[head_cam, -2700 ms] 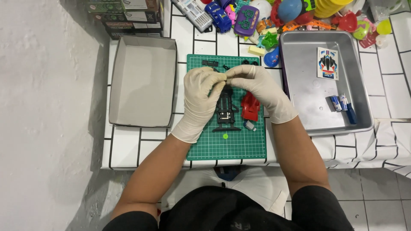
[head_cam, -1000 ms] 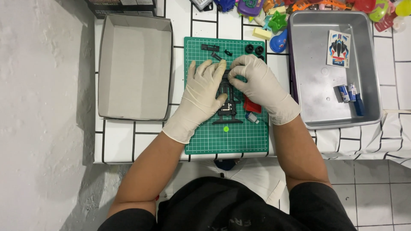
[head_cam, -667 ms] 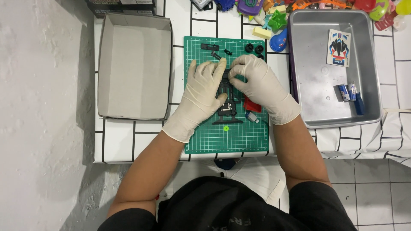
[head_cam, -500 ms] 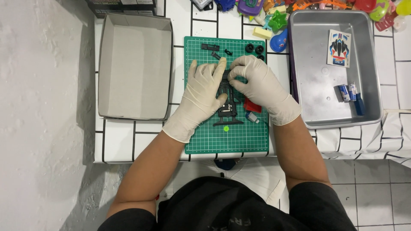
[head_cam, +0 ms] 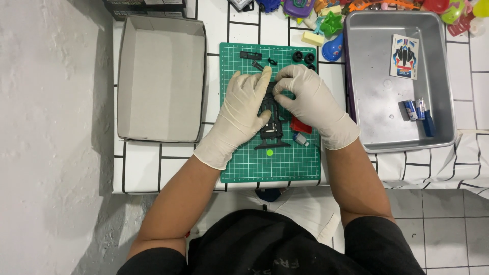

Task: Assembling a Mini 4WD toy car by installing gears, motor, and electrical terminals into the chassis.

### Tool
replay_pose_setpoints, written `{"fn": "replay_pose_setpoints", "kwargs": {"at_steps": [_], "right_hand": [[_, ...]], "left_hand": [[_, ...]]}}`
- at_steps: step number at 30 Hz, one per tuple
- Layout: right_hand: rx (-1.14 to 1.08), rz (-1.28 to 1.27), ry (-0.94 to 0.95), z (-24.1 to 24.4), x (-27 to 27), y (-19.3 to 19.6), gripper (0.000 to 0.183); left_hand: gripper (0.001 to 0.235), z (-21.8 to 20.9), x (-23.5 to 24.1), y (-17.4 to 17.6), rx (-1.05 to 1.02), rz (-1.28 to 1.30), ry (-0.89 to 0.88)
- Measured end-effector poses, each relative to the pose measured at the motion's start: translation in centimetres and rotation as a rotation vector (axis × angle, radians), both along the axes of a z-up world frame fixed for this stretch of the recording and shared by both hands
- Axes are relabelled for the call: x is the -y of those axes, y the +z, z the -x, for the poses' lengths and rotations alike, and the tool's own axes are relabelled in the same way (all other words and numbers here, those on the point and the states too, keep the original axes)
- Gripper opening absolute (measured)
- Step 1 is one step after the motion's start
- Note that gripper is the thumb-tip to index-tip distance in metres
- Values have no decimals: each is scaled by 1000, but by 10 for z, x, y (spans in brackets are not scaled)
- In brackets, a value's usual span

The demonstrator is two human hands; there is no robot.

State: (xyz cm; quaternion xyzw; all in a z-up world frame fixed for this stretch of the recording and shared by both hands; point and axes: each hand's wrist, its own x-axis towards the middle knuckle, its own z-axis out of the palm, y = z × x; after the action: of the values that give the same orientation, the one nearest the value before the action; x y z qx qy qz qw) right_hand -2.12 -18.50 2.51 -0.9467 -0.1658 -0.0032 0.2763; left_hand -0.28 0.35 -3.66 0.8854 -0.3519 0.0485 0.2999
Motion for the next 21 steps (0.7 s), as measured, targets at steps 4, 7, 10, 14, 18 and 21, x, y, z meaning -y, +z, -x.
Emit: {"fn": "replay_pose_setpoints", "kwargs": {"at_steps": [4,7,10,14,18,21], "right_hand": [[24,26,3,0,0,-2,7],[41,30,15,-3,2,-9,8],[81,51,39,-4,2,-13,7],[84,73,46,-3,3,-13,6],[110,107,54,-6,5,-23,7],[122,126,54,-5,2,-17,7]], "left_hand": [[96,0,0,2,15,4,-6],[95,-1,1,1,44,17,-7],[93,-1,1,1,22,30,-13],[94,-1,0,1,2,66,-29],[93,-1,0,-3,0,85,-35],[93,0,-1,2,-20,88,-41]]}}
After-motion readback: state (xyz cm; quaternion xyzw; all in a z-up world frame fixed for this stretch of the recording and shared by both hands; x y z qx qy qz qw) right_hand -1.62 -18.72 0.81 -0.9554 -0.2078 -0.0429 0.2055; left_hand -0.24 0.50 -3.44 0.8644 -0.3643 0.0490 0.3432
